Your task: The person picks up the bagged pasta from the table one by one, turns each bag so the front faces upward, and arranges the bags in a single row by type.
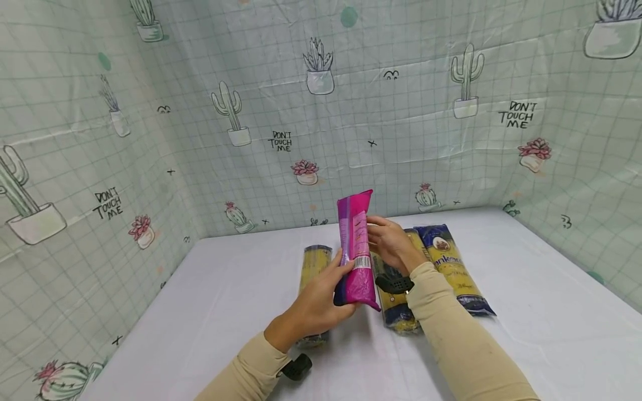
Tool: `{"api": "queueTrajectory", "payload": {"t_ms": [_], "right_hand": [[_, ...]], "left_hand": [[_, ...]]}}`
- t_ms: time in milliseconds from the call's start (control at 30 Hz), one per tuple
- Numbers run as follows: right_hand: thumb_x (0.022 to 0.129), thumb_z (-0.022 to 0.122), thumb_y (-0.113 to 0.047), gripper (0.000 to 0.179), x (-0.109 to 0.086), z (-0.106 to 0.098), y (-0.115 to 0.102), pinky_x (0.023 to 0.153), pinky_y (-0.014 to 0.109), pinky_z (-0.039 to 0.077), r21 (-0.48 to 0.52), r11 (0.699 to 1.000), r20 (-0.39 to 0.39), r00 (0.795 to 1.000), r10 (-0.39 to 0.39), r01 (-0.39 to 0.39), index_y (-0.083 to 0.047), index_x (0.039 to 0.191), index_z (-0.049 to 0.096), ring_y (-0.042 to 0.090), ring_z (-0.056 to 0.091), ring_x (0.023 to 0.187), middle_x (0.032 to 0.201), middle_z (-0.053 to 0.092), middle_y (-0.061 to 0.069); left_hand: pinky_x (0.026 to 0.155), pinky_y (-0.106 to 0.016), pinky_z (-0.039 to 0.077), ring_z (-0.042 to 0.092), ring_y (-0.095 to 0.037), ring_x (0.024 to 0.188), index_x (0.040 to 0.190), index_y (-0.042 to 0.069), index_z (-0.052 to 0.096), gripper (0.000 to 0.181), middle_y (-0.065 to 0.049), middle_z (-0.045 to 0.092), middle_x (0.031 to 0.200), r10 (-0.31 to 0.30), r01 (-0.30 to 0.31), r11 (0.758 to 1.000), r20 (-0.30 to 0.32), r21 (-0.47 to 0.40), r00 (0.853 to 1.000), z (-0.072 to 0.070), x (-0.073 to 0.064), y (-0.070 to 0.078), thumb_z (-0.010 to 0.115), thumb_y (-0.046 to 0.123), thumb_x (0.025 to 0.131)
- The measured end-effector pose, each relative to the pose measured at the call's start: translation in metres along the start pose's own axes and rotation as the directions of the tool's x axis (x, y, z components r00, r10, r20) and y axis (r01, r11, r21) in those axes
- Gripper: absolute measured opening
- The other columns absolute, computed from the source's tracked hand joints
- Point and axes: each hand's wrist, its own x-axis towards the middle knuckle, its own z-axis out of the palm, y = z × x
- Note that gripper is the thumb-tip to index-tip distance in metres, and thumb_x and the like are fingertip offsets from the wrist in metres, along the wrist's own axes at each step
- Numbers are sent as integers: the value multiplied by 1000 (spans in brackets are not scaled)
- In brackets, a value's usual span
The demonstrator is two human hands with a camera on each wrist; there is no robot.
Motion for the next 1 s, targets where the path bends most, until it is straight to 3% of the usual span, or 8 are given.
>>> {"api": "queueTrajectory", "payload": {"t_ms": [133, 200, 367, 500, 600, 667, 833, 1000], "right_hand": [[107, 43, -8, 46, 1, -1, 3, 82, 28, 52, 15, 1000, -23, 1000, 4, -3, 0, 152, 34, 13, 64, 96, 107, 65, 1], [107, 44, -10, 49, 0, -1, 4, 82, 28, 52, 25, 1000, -18, 1000, 10, -9, -4, 154, 31, 13, 63, 98, 112, 63, 3], [108, 46, -16, 60, -1, 0, 3, 84, 28, 53, 90, 995, 9, 999, 51, -52, -12, 160, 16, 13, 63, 103, 131, 51, 11], [109, 45, -25, 62, -1, 2, 5, 92, 31, 53, 160, 979, 95, 989, 112, -126, -9, 161, 14, 16, 62, 110, 142, 46, 16], [109, 44, -33, 57, -1, 3, 5, 96, 34, 51, 182, 969, 171, 976, 136, -167, -7, 157, 24, 21, 63, 113, 142, 52, 18], [108, 45, -35, 53, -1, 5, 5, 93, 34, 53, 190, 967, 188, 973, 134, -170, -7, 151, 32, 22, 64, 109, 133, 59, 17], [105, 52, -37, 41, -1, 9, 2, 75, 24, 55, 197, 971, 127, 985, 113, -136, -8, 133, 43, 12, 63, 86, 103, 63, 3], [103, 57, -37, 36, 0, 12, 0, 70, 24, 55, 183, 976, 62, 992, 112, -121, -8, 124, 50, 11, 65, 78, 94, 66, 1]], "left_hand": [[104, -39, 45, 36, -33, 142, 149, 0, 44, 78, -21, 22, 162, 24, -25, 999, -27, -36, 999, 1, 1, 1, 82, 15, 83], [103, -37, 46, 39, -32, 141, 149, 0, 43, 77, -20, 22, 162, 23, -28, 994, -41, -107, 999, 1, 1, 1, 81, 13, 83], [95, -31, 51, 56, -25, 124, 149, 3, 42, 74, -14, 24, 163, -10, -18, 948, -85, -318, 996, 1, 1, 3, 78, 5, 85], [91, -29, 54, 62, -22, 111, 149, 5, 43, 73, -11, 30, 161, -56, 10, 920, -106, -391, 993, 0, 0, 5, 78, 5, 85], [90, -31, 54, 62, -25, 108, 150, 6, 41, 73, -13, 40, 154, -97, 42, 878, -91, -477, 991, -3, 0, 8, 76, 4, 86], [90, -32, 55, 61, -28, 110, 151, 7, 39, 73, -13, 43, 149, -130, 73, 832, -66, -550, 989, -5, 0, 9, 75, 3, 87], [90, -35, 54, 58, -31, 120, 151, 9, 35, 71, -13, 43, 150, -204, 142, 719, -11, -680, 979, -9, 2, 8, 70, 2, 90], [94, -36, 53, 58, -35, 123, 152, 5, 32, 70, -19, 42, 151, -206, 130, 667, -13, -734, 979, -7, 2, 5, 67, 0, 91]]}}
